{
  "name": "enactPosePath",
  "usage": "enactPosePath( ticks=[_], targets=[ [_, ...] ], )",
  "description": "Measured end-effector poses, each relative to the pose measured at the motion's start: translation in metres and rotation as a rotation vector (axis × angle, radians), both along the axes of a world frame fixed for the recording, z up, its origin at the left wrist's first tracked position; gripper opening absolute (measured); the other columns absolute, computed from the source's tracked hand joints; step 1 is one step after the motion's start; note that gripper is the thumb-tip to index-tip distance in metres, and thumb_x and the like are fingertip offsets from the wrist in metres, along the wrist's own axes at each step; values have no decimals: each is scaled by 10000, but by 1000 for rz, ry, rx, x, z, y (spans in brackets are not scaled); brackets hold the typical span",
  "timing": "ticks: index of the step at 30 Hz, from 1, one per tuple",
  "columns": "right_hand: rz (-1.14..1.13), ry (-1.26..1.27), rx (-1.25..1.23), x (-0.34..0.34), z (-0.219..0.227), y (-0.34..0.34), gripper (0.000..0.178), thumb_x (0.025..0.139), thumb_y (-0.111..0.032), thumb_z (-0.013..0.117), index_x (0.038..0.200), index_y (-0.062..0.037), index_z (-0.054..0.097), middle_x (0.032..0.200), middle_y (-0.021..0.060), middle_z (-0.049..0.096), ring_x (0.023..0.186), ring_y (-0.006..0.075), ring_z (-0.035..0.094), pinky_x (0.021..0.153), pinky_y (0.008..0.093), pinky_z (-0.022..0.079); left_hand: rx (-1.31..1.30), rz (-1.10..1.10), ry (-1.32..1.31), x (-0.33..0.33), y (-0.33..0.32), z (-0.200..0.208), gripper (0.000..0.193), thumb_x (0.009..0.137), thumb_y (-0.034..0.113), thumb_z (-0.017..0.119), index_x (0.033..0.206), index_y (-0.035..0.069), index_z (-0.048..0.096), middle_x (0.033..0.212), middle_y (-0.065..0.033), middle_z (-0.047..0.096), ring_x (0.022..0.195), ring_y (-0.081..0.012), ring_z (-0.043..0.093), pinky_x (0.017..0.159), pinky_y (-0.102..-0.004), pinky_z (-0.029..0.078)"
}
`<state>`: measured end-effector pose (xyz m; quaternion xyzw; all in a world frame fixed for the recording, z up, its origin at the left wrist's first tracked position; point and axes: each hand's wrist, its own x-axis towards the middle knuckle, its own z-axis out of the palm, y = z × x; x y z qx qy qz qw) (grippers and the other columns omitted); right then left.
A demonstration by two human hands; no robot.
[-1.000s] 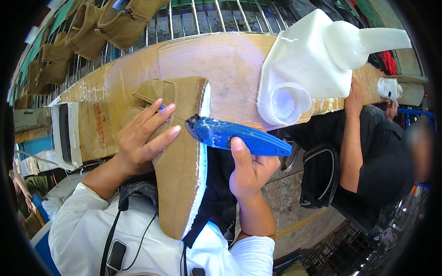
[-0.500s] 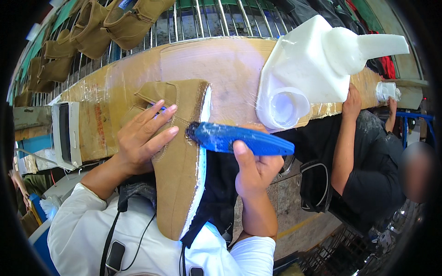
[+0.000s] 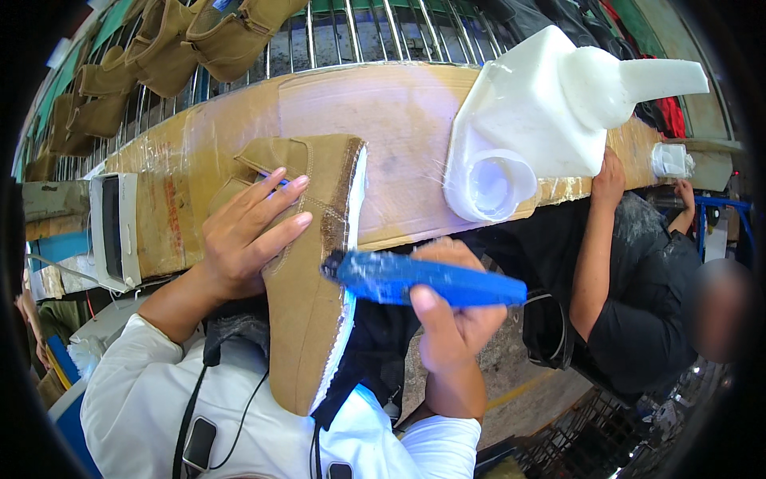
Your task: The person applies adhesive to the bottom edges and soles of boots using a brush and a container of liquid, moving the brush around the perimeter of each shoe before placing it back on the conveyor belt.
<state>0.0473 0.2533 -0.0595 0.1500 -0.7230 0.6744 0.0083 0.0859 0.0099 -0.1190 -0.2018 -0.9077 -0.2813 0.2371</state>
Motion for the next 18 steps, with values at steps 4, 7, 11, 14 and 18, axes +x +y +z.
enactPosePath(
  ticks=[4,7,11,14,18],
  targets=[
    [179,127,-92,14,17,15,332,716,-224,760,831,70,657,740,155,646,600,218,584,546,312,463,-12,-1,-5,-3,-2,3,522,686,132,704,1198,178,614,1274,-127,600,1093,-358,614,855,-396,529],
    [464,196,-77,16,37,20,375,669,-212,800,830,96,659,702,179,655,533,267,626,494,342,499,-15,-6,-12,-5,-3,5,531,682,146,713,1200,201,615,1271,-124,601,1082,-356,619,846,-396,532],
    [-136,22,-82,16,26,6,360,735,-259,755,855,68,663,771,161,646,671,210,590,614,322,468,4,-15,-5,-7,0,10,570,660,161,734,1210,254,619,1279,-122,597,1060,-357,629,841,-401,534],
    [-48,63,24,10,27,4,380,784,-318,708,815,49,616,767,149,616,689,196,538,624,331,418,-22,-35,-49,-9,-2,18,604,650,161,740,1226,293,614,1291,-124,588,1049,-360,633,839,-400,534],
    [174,254,-71,20,41,11,329,765,-266,771,770,45,661,669,140,650,528,223,598,496,295,477,-38,-35,-70,-12,-4,23,634,651,129,733,1246,308,604,1305,-115,577,1061,-358,626,840,-399,532]
  ],
)
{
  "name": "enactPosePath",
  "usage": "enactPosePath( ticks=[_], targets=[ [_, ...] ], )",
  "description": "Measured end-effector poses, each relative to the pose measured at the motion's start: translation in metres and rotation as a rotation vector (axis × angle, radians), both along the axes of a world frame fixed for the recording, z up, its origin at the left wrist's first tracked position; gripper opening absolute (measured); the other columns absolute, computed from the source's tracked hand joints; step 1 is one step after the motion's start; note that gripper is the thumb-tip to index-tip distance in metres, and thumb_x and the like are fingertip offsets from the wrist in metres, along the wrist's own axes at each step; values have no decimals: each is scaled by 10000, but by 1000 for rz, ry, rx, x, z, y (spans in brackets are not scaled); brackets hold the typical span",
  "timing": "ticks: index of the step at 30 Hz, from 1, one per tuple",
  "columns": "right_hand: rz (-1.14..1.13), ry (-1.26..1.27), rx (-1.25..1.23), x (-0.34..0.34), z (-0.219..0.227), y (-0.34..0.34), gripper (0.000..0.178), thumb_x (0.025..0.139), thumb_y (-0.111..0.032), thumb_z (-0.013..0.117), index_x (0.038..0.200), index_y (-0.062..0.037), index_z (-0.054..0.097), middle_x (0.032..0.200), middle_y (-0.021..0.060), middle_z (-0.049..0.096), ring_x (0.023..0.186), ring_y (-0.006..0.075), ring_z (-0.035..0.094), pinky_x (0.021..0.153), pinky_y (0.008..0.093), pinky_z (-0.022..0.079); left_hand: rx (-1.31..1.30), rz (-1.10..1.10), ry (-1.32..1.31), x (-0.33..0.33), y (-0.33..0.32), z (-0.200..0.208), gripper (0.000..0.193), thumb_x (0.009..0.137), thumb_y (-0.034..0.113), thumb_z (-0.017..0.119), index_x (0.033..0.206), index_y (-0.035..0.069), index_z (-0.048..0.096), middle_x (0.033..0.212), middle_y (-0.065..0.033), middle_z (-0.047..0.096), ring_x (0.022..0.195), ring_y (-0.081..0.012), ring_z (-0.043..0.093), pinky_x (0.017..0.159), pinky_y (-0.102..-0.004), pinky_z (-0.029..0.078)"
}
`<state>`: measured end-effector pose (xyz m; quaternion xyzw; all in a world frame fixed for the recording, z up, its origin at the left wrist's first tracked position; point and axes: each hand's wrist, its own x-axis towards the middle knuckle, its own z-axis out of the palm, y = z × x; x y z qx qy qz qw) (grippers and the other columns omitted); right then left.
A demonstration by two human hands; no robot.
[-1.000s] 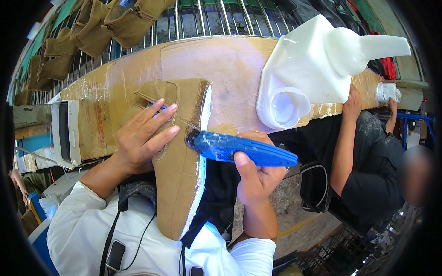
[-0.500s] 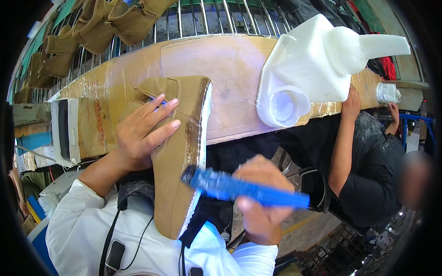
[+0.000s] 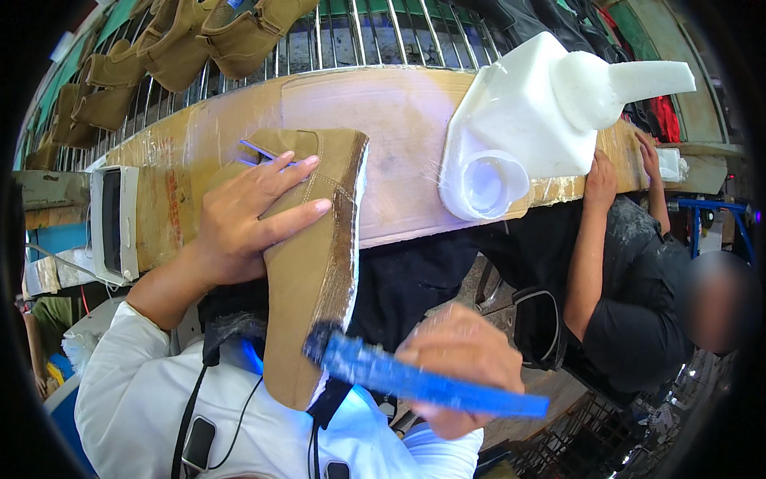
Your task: The person applies adhesive to the bottom edges and soles of boots using a brush and a container of liquid, moving the brush around the perimeter of each shoe before placing it back on the conveyor belt.
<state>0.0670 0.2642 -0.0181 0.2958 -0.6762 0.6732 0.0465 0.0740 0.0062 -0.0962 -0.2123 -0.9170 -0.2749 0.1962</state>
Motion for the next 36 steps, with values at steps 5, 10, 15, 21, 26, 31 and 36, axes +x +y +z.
enactPosePath(
  ticks=[5,10,15,21,26,31,36],
  targets=[
    [68,-10,-15,2,6,12,386,821,-341,718,780,32,629,683,140,619,547,215,568,491,303,461,-38,19,-39,-2,1,7,678,645,64,705,1266,311,590,1314,-97,571,1080,-347,619,850,-416,520],
    [-190,-6,18,6,7,-2,383,835,-346,706,824,22,602,728,132,604,593,195,537,534,300,415,-85,27,-64,-6,2,15,742,627,32,690,1300,314,559,1294,-95,586,1075,-333,625,820,-428,515],
    [28,56,-135,15,16,16,208,800,-151,743,861,15,632,722,154,639,550,220,607,490,272,482,-63,14,-79,-14,4,27,711,616,73,738,1280,263,567,1260,-116,607,1065,-321,635,811,-414,516],
    [-537,397,10,32,-29,-18,165,893,-180,564,957,-35,517,848,93,466,708,220,541,610,302,480,43,46,-141,-19,5,36,687,603,123,815,1247,172,582,1257,-150,612,1070,-321,639,857,-400,516],
    [-463,423,175,15,-42,-5,245,876,-152,619,1047,12,555,1003,161,571,837,263,608,732,356,512,106,18,-151,-24,1,39,736,570,142,843,1257,156,576,1250,-172,610,1071,-319,639,877,-398,511],
    [-382,-39,-148,-1,-6,-10,491,852,-463,662,898,7,527,879,120,538,812,208,503,729,326,416,40,20,-163,-25,6,42,854,512,125,810,1315,217,532,1237,-138,610,1072,-291,630,859,-409,524],
    [-302,69,-49,-7,15,7,495,901,-482,588,846,1,496,780,120,521,745,213,476,661,342,380,52,-6,-157,-31,10,48,793,564,119,786,1310,206,533,1220,-142,617,1034,-312,638,841,-420,527]
  ],
)
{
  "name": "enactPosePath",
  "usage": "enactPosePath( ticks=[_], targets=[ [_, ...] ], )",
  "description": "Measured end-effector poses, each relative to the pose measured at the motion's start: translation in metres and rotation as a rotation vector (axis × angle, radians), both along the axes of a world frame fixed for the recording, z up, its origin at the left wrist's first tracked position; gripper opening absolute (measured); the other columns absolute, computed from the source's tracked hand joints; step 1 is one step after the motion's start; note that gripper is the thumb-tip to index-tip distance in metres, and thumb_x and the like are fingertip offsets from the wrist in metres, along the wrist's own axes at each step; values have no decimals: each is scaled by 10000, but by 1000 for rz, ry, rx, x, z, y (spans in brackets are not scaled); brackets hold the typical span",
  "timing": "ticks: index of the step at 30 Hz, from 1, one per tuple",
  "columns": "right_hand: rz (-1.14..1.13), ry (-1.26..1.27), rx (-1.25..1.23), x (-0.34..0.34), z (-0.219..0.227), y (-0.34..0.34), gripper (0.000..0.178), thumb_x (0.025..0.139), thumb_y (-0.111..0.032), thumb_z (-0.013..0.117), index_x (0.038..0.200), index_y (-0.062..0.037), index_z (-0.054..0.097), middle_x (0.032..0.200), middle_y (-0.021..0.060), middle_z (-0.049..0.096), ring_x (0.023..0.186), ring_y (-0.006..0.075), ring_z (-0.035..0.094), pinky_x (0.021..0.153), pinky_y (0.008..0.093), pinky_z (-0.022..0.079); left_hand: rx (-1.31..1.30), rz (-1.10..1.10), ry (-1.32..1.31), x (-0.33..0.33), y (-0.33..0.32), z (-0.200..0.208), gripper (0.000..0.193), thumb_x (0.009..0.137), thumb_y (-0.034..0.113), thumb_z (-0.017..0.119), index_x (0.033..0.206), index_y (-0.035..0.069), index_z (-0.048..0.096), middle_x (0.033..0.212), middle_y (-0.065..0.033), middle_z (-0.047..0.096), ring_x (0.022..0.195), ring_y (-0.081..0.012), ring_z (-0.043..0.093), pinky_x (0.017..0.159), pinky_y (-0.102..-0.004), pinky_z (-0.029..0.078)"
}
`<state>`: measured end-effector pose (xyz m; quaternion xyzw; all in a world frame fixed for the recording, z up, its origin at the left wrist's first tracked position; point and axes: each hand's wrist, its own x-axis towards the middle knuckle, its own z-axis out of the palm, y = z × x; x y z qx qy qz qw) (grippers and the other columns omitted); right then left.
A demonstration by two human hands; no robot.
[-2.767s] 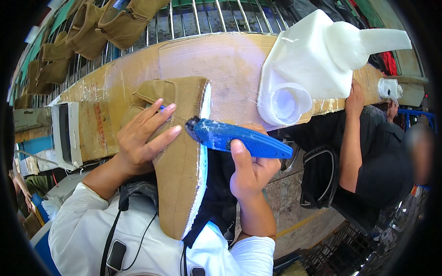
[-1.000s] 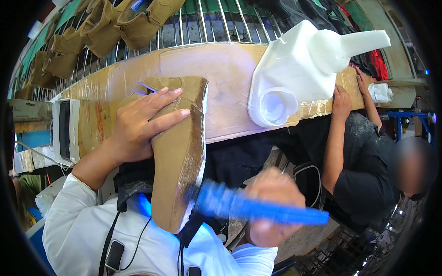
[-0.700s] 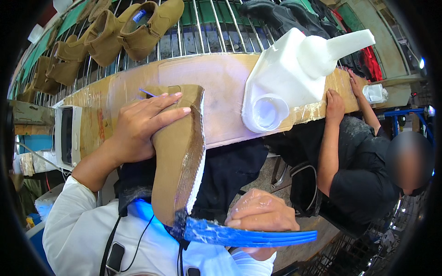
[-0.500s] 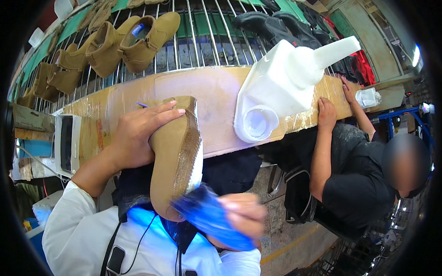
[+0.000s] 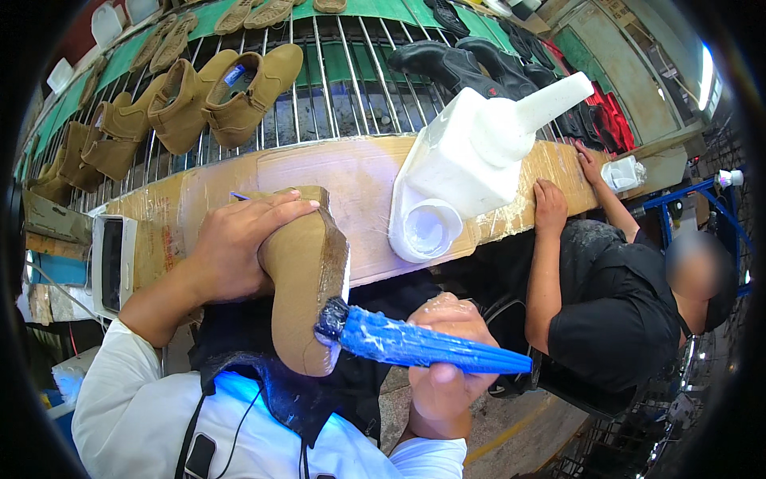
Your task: The person applies adhesive to the bottom edges and soles of boots using a brush and a container of liquid, moving the brush around the perimeter of each shoe before placing it back on the conveyor belt.
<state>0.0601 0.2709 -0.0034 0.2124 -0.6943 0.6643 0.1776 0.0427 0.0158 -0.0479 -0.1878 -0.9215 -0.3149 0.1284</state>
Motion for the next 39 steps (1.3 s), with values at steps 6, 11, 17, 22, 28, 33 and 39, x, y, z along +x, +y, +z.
enactPosePath(
  ticks=[6,11,17,22,28,33,39],
  targets=[
    [-85,150,187,-7,22,11,524,900,-511,562,830,6,520,765,126,555,756,216,511,724,363,417,5,4,-52,-12,5,8,726,601,99,758,1286,195,538,1156,-122,647,979,-333,642,790,-438,528],
    [-149,278,183,-22,22,10,514,875,-508,593,840,4,578,765,140,596,723,227,554,691,365,437,-84,16,-165,-27,1,23,711,600,111,760,1270,201,539,1104,-87,670,968,-320,644,755,-435,528],
    [-140,408,242,-42,19,7,428,897,-441,617,921,-15,590,811,132,616,710,236,590,659,350,469,-28,-7,-245,-48,-5,34,707,588,163,799,1245,192,539,1072,-104,673,956,-329,642,770,-420,522],
    [-155,427,207,-61,5,12,356,892,-348,630,928,4,593,845,138,612,744,239,580,686,338,466,44,-61,-175,-57,-12,34,743,568,205,836,1246,170,534,1090,-133,661,976,-347,632,840,-417,501],
    [-349,109,93,-75,-48,70,195,841,-98,631,922,79,610,938,152,611,866,227,578,807,319,465,-46,41,-223,-39,-39,3,817,576,184,847,1308,76,500,1163,-183,620,1035,-362,610,909,-390,488],
    [-212,59,554,-84,-65,73,224,755,38,701,976,11,677,939,138,650,845,242,634,752,315,500,202,-123,-560,-3,-110,-59,716,742,122,804,1362,49,455,1353,-108,511,1284,-248,452,1077,-418,366],
    [-179,180,913,-88,-64,66,204,733,22,675,933,-14,661,879,142,630,805,324,614,711,356,501,692,-72,-686,-1,-54,-31,1144,694,385,841,1507,-13,141,1521,-187,274,1412,-278,264,1141,-418,212]
  ],
)
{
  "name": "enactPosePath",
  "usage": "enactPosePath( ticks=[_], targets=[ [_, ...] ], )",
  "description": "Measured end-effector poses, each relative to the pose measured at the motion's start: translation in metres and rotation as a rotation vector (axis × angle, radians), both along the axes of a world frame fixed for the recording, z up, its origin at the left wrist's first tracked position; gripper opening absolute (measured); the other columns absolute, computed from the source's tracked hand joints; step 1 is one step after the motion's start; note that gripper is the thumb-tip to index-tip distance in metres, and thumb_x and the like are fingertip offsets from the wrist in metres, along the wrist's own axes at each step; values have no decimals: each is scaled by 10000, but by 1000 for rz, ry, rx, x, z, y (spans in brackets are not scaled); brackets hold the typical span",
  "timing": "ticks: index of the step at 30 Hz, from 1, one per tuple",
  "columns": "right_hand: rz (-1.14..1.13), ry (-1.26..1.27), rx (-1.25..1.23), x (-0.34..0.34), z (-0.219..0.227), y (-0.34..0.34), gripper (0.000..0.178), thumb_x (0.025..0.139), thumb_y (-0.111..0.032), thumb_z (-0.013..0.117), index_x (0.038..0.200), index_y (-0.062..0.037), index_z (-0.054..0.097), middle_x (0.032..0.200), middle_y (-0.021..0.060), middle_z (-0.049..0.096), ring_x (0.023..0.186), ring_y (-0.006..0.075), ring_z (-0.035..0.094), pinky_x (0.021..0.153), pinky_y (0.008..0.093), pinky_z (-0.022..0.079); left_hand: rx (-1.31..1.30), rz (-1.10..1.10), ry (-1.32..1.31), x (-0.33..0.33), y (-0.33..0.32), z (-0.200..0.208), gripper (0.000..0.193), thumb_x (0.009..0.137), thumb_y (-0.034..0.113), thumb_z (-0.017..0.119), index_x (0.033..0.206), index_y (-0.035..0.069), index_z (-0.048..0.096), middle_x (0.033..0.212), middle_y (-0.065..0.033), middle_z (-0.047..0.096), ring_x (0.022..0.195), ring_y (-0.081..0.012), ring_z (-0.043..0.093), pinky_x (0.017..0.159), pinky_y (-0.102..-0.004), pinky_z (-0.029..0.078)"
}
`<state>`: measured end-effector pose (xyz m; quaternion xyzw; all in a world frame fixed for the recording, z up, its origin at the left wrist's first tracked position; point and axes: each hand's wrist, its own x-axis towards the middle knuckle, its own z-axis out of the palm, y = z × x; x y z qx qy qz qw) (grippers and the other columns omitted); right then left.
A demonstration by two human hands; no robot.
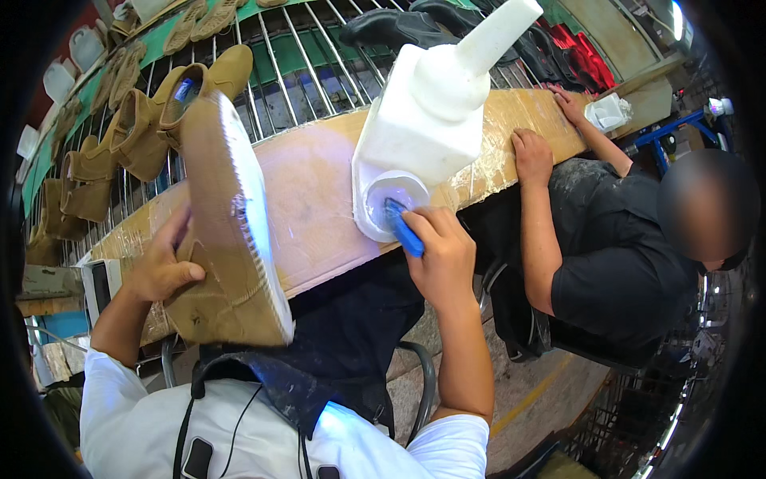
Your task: The person applies adhesive to the bottom edges and soles of boots using a brush and a container of liquid, moving the brush around the perimeter of each shoe before placing it back on the conveyor belt.
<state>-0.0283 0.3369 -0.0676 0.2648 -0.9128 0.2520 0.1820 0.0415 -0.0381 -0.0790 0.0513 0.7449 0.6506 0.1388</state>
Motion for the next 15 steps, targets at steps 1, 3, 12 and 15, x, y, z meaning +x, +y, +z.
enactPosePath(
  ticks=[1,3,12,15],
  targets=[
    [-15,-16,-60,4,1,1,189,746,15,675,932,-10,661,865,143,628,797,322,613,705,349,498,44,-3,-66,6,2,-5,1128,702,398,829,1506,-12,151,1515,-187,286,1408,-281,273,1143,-433,202],
    [-109,-167,-322,15,-6,2,123,806,-20,673,918,24,646,803,114,630,742,240,618,675,303,480,105,-25,-161,14,5,-11,1087,718,375,813,1505,-7,166,1504,-185,311,1396,-280,296,1143,-440,201],
    [114,-804,-1420,20,10,-59,197,898,-190,603,961,-3,596,842,93,653,692,148,592,609,276,445,137,-182,-210,27,28,8,1018,748,195,823,1507,6,172,1406,-161,440,1231,-219,489,1027,-349,406],
    [162,-802,-1442,7,23,-76,203,895,-182,615,957,10,600,832,99,652,688,145,592,618,273,452,74,-239,-162,30,30,15,1023,746,202,828,1511,22,173,1351,-157,504,1186,-207,526,1010,-344,415]
  ],
)
